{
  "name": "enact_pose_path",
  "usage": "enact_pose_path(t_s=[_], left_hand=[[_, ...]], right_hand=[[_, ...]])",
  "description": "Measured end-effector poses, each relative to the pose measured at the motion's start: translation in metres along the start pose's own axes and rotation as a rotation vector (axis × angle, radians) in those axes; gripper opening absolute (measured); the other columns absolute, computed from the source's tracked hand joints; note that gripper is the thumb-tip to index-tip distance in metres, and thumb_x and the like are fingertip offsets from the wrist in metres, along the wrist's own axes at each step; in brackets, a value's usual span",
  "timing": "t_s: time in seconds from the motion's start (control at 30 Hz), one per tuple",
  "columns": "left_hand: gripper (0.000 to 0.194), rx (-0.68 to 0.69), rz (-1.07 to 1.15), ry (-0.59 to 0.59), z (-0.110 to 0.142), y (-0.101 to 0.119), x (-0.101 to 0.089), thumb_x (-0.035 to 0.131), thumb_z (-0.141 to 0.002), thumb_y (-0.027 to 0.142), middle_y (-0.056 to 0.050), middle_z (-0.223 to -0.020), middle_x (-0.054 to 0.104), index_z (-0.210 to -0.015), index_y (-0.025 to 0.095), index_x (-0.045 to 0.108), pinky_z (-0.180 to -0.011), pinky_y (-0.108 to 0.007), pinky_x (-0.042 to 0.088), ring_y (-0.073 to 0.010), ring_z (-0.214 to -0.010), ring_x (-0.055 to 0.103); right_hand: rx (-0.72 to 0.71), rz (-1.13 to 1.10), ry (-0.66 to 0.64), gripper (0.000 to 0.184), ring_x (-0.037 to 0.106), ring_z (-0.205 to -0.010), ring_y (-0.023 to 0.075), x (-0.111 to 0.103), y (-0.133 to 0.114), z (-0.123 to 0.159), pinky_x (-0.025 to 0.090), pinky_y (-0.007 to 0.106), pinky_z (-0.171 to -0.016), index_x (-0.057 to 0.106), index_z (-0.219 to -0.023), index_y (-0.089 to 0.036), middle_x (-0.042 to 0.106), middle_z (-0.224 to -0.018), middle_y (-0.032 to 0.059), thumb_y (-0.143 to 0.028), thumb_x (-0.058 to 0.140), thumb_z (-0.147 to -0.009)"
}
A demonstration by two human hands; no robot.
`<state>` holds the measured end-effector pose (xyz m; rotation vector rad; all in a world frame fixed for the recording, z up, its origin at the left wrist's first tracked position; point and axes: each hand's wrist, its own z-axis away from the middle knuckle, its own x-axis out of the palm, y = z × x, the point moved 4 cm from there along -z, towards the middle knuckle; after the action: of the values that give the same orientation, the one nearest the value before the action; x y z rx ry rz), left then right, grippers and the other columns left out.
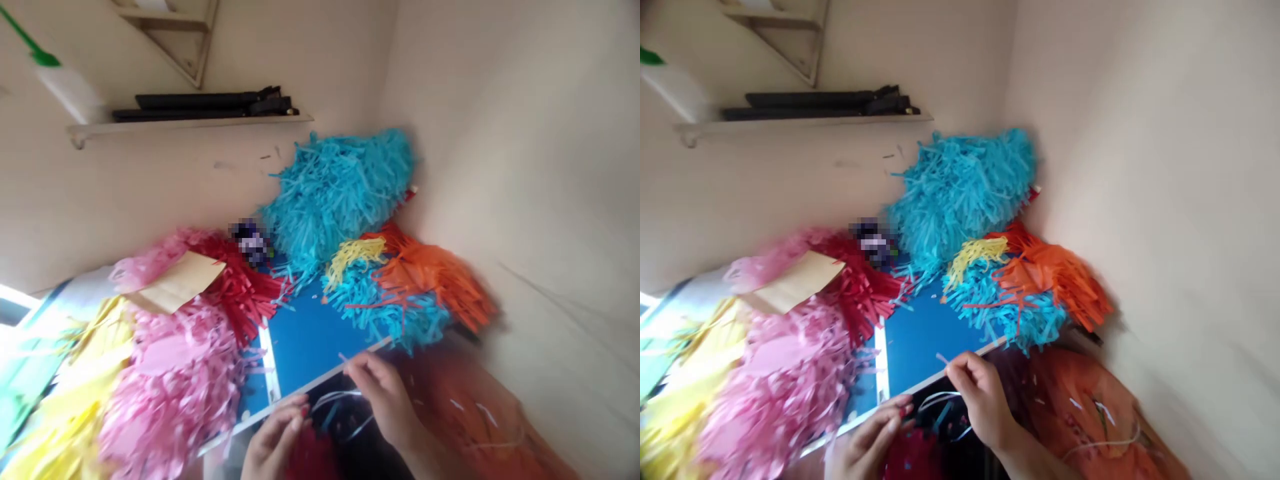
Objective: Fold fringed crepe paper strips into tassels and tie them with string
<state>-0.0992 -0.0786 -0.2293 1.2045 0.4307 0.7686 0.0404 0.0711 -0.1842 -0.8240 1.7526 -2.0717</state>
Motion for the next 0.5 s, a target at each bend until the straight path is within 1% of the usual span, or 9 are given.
enact_pose_path(t_s=[0.03, 0.07, 0.1, 0.13, 0.17, 0.23, 0.33, 0.5], left_hand=[[0.040, -0.034, 0.044, 0.048, 0.001, 0.004, -0.003, 0.089, -0.054, 0.054, -0.009, -0.091, 0.076, -0.068, 0.019, 0.077, -0.077, -0.027, 0.054, -0.0248, -0.091, 0.067], [0.039, -0.089, 0.114, 0.064, 0.002, 0.006, -0.004, 0.091, -0.053, 0.050, -0.006, -0.082, 0.075, -0.071, 0.018, 0.077, -0.071, -0.026, 0.054, -0.0211, -0.081, 0.067], [0.037, -0.147, 0.212, 0.061, 0.004, 0.007, -0.002, 0.092, -0.054, 0.046, -0.003, -0.072, 0.071, -0.073, 0.018, 0.077, -0.064, -0.023, 0.052, -0.0164, -0.070, 0.064], [0.035, -0.197, 0.319, 0.049, 0.006, 0.007, 0.002, 0.092, -0.056, 0.043, 0.000, -0.066, 0.068, -0.075, 0.018, 0.076, -0.059, -0.021, 0.049, -0.0123, -0.061, 0.060], [0.034, -0.234, 0.422, 0.034, 0.008, 0.008, 0.006, 0.092, -0.057, 0.040, 0.002, -0.064, 0.065, -0.076, 0.018, 0.075, -0.055, -0.019, 0.046, -0.0096, -0.056, 0.057], [0.033, -0.269, 0.554, 0.014, 0.012, 0.009, 0.015, 0.092, -0.058, 0.035, 0.003, -0.063, 0.064, -0.077, 0.018, 0.072, -0.053, -0.018, 0.044, -0.0074, -0.053, 0.055], [0.032, -0.268, 0.598, -0.005, 0.015, 0.010, 0.021, 0.093, -0.059, 0.031, 0.002, -0.061, 0.064, -0.073, 0.016, 0.068, -0.052, -0.017, 0.043, -0.0070, -0.052, 0.055], [0.033, -0.275, 0.599, -0.022, 0.014, 0.005, 0.021, 0.092, -0.060, 0.031, 0.002, -0.062, 0.065, -0.073, 0.017, 0.065, -0.052, -0.017, 0.043, -0.0075, -0.052, 0.056]], right_hand=[[-0.041, 0.148, -0.070, 0.034, 0.045, -0.059, 0.0098, 0.007, 0.001, 0.008, 0.036, 0.021, -0.057, 0.064, -0.073, -0.016, 0.053, -0.062, -0.0023, -0.046, 0.067, -0.089], [-0.063, 0.264, -0.141, 0.033, 0.048, -0.062, 0.0115, 0.014, 0.004, 0.014, 0.038, 0.023, -0.059, 0.063, -0.071, -0.016, 0.056, -0.064, -0.0009, -0.043, 0.063, -0.091], [-0.075, 0.347, -0.195, 0.032, 0.050, -0.062, 0.0124, 0.021, 0.008, 0.020, 0.039, 0.023, -0.060, 0.062, -0.070, -0.016, 0.058, -0.065, -0.0002, -0.039, 0.060, -0.092], [-0.087, 0.406, -0.220, 0.032, 0.051, -0.061, 0.0126, 0.026, 0.011, 0.023, 0.038, 0.024, -0.059, 0.061, -0.069, -0.017, 0.058, -0.063, -0.0004, -0.037, 0.057, -0.093], [-0.100, 0.449, -0.223, 0.031, 0.051, -0.059, 0.0125, 0.030, 0.014, 0.025, 0.037, 0.024, -0.058, 0.060, -0.068, -0.017, 0.057, -0.062, -0.0007, -0.035, 0.055, -0.093], [-0.120, 0.499, -0.210, 0.030, 0.051, -0.057, 0.0122, 0.034, 0.019, 0.025, 0.037, 0.023, -0.056, 0.058, -0.066, -0.018, 0.057, -0.060, -0.0009, -0.032, 0.054, -0.092], [-0.134, 0.539, -0.200, 0.029, 0.050, -0.054, 0.0118, 0.036, 0.022, 0.022, 0.035, 0.023, -0.053, 0.055, -0.064, -0.018, 0.056, -0.058, -0.0013, -0.031, 0.054, -0.090], [-0.125, 0.558, -0.215, 0.028, 0.049, -0.054, 0.0117, 0.036, 0.021, 0.022, 0.034, 0.023, -0.053, 0.053, -0.062, -0.019, 0.056, -0.058, -0.0014, -0.029, 0.052, -0.088]])
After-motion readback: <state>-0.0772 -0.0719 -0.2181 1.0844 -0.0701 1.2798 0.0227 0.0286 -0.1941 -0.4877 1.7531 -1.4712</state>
